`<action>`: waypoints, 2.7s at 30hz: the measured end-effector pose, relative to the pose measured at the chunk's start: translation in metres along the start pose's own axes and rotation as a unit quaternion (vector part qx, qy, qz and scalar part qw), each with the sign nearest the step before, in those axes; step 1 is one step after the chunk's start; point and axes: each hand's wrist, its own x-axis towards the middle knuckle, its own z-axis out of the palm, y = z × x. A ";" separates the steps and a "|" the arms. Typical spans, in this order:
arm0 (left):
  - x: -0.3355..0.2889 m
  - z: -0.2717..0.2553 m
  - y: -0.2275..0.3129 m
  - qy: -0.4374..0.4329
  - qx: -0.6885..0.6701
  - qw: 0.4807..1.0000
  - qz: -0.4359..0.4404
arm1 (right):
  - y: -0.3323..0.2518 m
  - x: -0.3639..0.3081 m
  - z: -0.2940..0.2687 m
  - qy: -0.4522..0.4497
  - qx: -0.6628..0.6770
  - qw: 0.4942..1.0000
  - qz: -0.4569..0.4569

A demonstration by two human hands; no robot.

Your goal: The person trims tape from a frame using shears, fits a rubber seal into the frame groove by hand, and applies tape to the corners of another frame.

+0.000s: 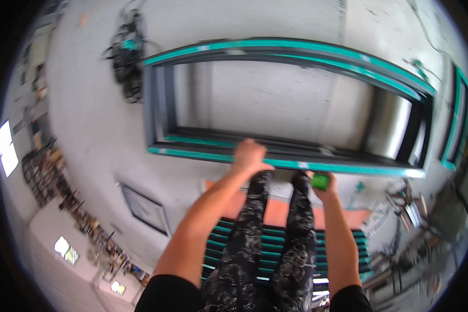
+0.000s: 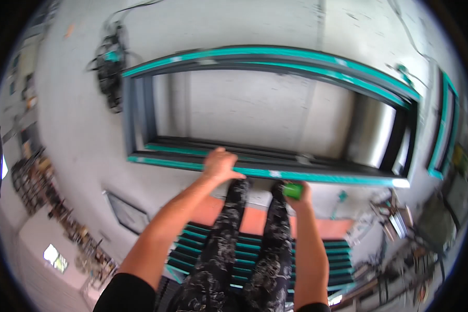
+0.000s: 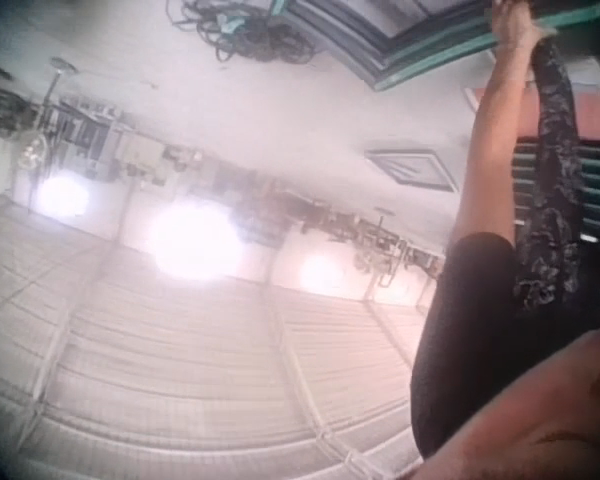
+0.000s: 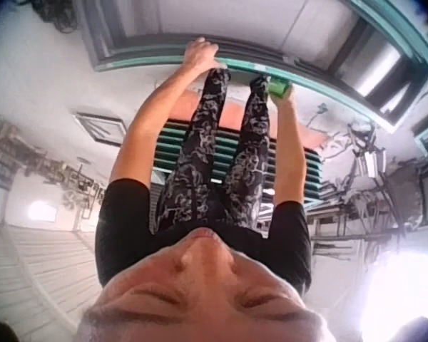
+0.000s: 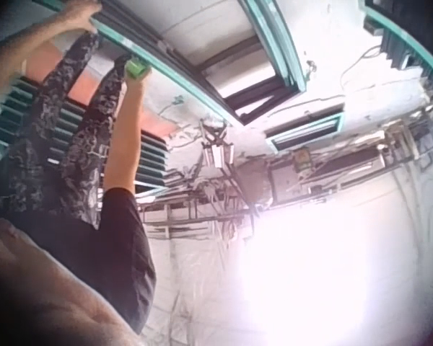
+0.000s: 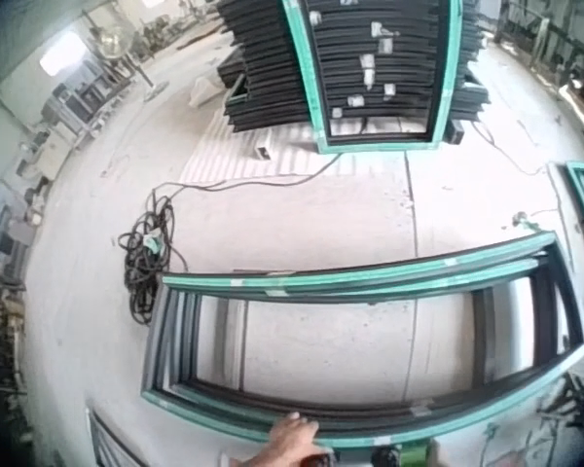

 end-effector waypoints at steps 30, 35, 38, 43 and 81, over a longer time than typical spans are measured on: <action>-0.124 0.031 0.039 -0.072 -0.020 0.990 -0.119 | 0.044 -0.135 -0.041 0.080 0.022 0.996 -0.025; -0.245 0.029 0.065 -0.164 -0.142 0.972 -0.094 | 0.058 -0.233 -0.142 0.220 -0.090 0.953 -0.187; -0.264 -0.026 0.059 -0.188 -0.081 0.975 -0.090 | 0.098 -0.267 -0.161 0.321 -0.187 0.898 -0.237; -0.261 -0.107 0.044 -0.250 -0.023 0.968 -0.019 | 0.249 -0.357 -0.210 0.358 -0.140 0.898 -0.212; -0.437 0.079 0.622 -0.421 0.355 0.655 0.518 | 0.609 -0.368 -0.250 0.243 0.862 0.391 -0.211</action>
